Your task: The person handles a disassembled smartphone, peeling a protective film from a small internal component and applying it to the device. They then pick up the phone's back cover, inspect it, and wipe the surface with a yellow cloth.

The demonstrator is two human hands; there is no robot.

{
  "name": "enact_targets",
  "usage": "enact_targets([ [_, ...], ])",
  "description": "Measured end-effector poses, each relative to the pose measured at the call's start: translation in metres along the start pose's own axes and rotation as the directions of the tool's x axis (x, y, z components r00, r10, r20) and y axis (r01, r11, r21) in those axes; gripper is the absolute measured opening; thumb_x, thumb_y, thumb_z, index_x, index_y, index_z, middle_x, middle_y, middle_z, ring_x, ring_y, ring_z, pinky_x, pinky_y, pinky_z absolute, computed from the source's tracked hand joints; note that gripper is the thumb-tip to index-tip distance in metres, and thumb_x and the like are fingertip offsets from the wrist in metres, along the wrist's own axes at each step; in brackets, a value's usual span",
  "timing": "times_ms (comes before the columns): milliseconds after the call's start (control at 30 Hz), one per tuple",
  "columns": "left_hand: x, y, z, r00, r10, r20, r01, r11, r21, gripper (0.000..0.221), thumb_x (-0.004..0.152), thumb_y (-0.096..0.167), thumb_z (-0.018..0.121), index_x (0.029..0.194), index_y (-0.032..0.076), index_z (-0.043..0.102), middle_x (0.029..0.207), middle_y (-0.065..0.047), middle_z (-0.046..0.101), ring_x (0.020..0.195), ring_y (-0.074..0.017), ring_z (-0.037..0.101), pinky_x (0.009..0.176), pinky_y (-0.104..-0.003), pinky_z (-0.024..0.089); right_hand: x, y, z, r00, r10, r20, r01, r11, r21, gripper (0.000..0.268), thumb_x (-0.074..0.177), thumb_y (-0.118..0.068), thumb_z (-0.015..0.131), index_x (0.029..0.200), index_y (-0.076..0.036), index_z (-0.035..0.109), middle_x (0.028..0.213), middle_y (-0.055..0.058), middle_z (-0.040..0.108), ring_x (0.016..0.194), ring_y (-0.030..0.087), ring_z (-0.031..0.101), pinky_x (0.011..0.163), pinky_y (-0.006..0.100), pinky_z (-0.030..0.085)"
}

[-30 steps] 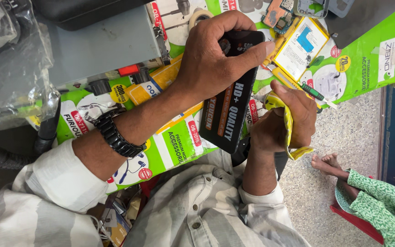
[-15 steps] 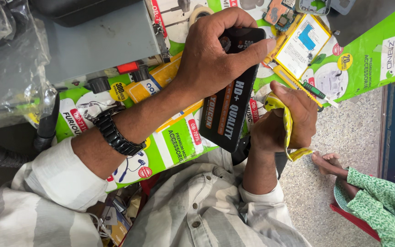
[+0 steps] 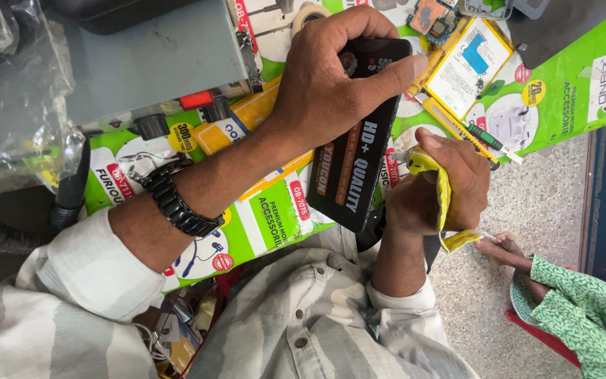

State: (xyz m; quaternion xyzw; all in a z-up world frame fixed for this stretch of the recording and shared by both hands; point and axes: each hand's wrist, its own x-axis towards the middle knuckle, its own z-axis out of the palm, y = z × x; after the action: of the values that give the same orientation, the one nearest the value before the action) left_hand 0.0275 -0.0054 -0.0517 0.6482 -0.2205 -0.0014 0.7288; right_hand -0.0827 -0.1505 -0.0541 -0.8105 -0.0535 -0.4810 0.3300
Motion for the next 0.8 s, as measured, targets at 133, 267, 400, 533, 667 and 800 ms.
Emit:
enact_targets([
  [133,0.0001,0.0003,-0.0003,1.0,0.008,-0.008,-0.008,1.0,0.014,0.031,0.097,0.034,0.08,0.095,0.005,0.07,0.08,0.001,0.07,0.073,-0.0048,0.064,0.067,-0.023,0.052,-0.0015,0.0,-0.0013,1.0,0.012,0.003,-0.012,1.0,-0.005,0.022,0.101,-0.023,0.065,0.101,-0.001,0.07,0.087,0.016,0.075,0.08,0.026,0.073,0.073,0.031,0.055],
  [267,0.001,-0.0003,-0.0003,1.0,0.019,-0.016,-0.019,1.0,0.015,0.031,0.096,0.034,0.081,0.095,0.005,0.071,0.081,0.0,0.07,0.073,-0.0047,0.065,0.068,-0.023,0.053,-0.0022,-0.0002,-0.0019,1.0,0.017,0.003,-0.017,1.0,0.017,0.024,0.102,-0.024,0.064,0.1,-0.001,0.07,0.087,0.016,0.075,0.078,0.026,0.072,0.072,0.03,0.055],
  [400,0.0006,0.0001,-0.0005,1.0,0.017,-0.015,-0.017,1.0,0.021,0.031,0.096,0.034,0.081,0.095,0.005,0.071,0.081,0.0,0.071,0.073,-0.0048,0.065,0.068,-0.023,0.052,-0.0019,-0.0013,-0.0008,1.0,0.006,0.005,-0.006,1.0,-0.007,0.022,0.1,-0.022,0.067,0.099,0.0,0.07,0.085,0.016,0.075,0.076,0.027,0.072,0.071,0.031,0.054],
  [533,0.0005,0.001,0.0001,1.0,-0.003,-0.014,0.003,1.0,0.008,0.032,0.096,0.034,0.081,0.095,0.004,0.071,0.081,0.0,0.071,0.073,-0.0046,0.065,0.068,-0.023,0.052,-0.0011,-0.0014,-0.0003,1.0,0.007,0.0,-0.007,1.0,0.003,0.022,0.1,-0.022,0.066,0.1,0.0,0.07,0.086,0.017,0.075,0.079,0.027,0.072,0.072,0.032,0.055],
  [667,-0.0004,0.0019,0.0009,1.0,-0.009,-0.015,0.009,1.0,-0.003,0.032,0.095,0.035,0.082,0.096,0.004,0.072,0.082,0.0,0.071,0.075,-0.0051,0.064,0.069,-0.024,0.052,-0.0004,0.0006,0.0,1.0,-0.012,0.0,0.012,0.999,-0.031,0.021,0.099,-0.021,0.067,0.099,0.0,0.07,0.086,0.015,0.076,0.079,0.027,0.073,0.072,0.032,0.055],
  [800,-0.0017,0.0018,0.0014,0.999,-0.026,-0.021,0.026,1.0,0.008,0.032,0.094,0.034,0.082,0.095,0.004,0.071,0.081,0.0,0.07,0.074,-0.0057,0.064,0.068,-0.024,0.052,-0.0015,0.0014,-0.0003,1.0,-0.001,0.002,0.001,0.998,-0.058,0.02,0.099,-0.02,0.068,0.099,0.0,0.07,0.087,0.015,0.076,0.08,0.027,0.072,0.073,0.032,0.055],
])
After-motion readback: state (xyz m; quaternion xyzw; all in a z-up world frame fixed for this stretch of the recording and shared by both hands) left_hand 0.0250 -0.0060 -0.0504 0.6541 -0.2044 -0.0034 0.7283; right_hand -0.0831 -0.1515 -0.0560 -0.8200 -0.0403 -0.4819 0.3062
